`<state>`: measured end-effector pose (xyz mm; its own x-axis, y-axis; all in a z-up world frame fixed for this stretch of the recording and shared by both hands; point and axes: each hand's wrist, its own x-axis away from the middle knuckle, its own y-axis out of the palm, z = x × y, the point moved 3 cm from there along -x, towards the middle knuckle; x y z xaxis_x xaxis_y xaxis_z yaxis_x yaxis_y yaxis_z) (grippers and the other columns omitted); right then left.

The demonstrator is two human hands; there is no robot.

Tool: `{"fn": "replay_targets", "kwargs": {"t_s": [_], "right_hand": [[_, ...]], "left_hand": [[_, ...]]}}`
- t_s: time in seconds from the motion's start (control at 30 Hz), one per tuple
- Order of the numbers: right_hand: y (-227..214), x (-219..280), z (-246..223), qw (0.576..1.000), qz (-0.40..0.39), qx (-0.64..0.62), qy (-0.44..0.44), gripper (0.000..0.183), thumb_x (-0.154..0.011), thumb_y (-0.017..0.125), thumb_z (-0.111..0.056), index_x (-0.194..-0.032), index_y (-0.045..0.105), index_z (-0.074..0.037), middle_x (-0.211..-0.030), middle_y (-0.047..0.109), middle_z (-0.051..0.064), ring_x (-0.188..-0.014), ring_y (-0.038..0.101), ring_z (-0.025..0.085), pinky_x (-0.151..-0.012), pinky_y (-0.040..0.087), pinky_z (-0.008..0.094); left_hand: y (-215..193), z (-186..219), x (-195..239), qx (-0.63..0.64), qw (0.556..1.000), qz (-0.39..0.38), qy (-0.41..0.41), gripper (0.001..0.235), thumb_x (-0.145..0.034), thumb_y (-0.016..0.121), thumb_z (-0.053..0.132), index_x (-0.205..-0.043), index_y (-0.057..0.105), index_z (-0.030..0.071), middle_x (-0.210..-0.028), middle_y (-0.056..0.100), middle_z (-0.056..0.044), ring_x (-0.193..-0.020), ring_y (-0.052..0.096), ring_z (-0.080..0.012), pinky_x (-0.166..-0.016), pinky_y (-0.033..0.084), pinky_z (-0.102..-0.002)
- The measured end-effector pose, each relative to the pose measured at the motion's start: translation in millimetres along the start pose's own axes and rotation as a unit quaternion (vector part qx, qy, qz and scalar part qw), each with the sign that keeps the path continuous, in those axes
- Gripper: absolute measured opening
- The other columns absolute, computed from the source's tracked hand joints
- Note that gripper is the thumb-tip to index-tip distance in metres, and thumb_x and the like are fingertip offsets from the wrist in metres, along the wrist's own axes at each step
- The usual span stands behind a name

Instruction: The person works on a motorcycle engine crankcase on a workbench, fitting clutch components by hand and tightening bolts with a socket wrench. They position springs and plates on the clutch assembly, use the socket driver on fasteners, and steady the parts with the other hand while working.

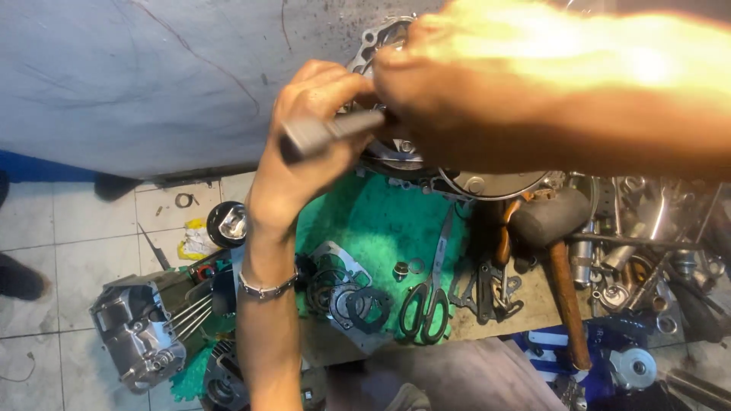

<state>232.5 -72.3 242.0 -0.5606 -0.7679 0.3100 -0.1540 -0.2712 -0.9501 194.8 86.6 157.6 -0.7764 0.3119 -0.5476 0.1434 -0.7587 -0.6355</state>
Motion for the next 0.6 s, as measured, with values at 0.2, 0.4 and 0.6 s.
{"fn": "replay_targets", "kwargs": {"t_s": [0.2,0.4,0.6], "right_hand": [[3.5,13.2,-3.4,0.940,-0.041,0.317,-0.121,0.030,-0.091,0.068,-0.020,-0.116,0.059,-0.007,-0.082,0.067,0.005,-0.068,0.067,0.017,-0.062,0.056,0.032],[0.5,27.8,-15.4,0.800,0.062,0.571,-0.174,0.019,-0.102,0.049,-0.025,-0.100,0.058,-0.008,-0.085,0.064,-0.001,-0.088,0.066,0.013,-0.099,0.031,0.031],[21.4,7.2,-2.0,0.585,0.116,0.756,-0.271,0.036,-0.094,0.048,-0.030,-0.087,0.066,0.001,-0.090,0.071,0.006,-0.100,0.070,0.016,-0.125,0.022,0.041]], "left_hand": [[6.3,-28.6,-3.9,0.044,0.998,-0.048,-0.009,0.048,-0.077,0.091,0.013,-0.120,0.070,0.007,-0.128,0.061,-0.011,-0.128,0.059,-0.0293,-0.113,0.049,-0.039],[36.5,-85.0,-7.6,0.181,0.977,-0.102,0.039,0.101,-0.083,0.096,0.027,-0.159,0.033,0.008,-0.169,0.028,-0.015,-0.162,0.024,-0.0309,-0.138,0.023,-0.043],[51.0,-91.7,-9.3,0.179,0.974,-0.139,0.026,0.108,-0.088,0.091,0.042,-0.165,0.022,0.010,-0.171,0.025,-0.018,-0.161,0.023,-0.0331,-0.135,0.023,-0.042]]}}
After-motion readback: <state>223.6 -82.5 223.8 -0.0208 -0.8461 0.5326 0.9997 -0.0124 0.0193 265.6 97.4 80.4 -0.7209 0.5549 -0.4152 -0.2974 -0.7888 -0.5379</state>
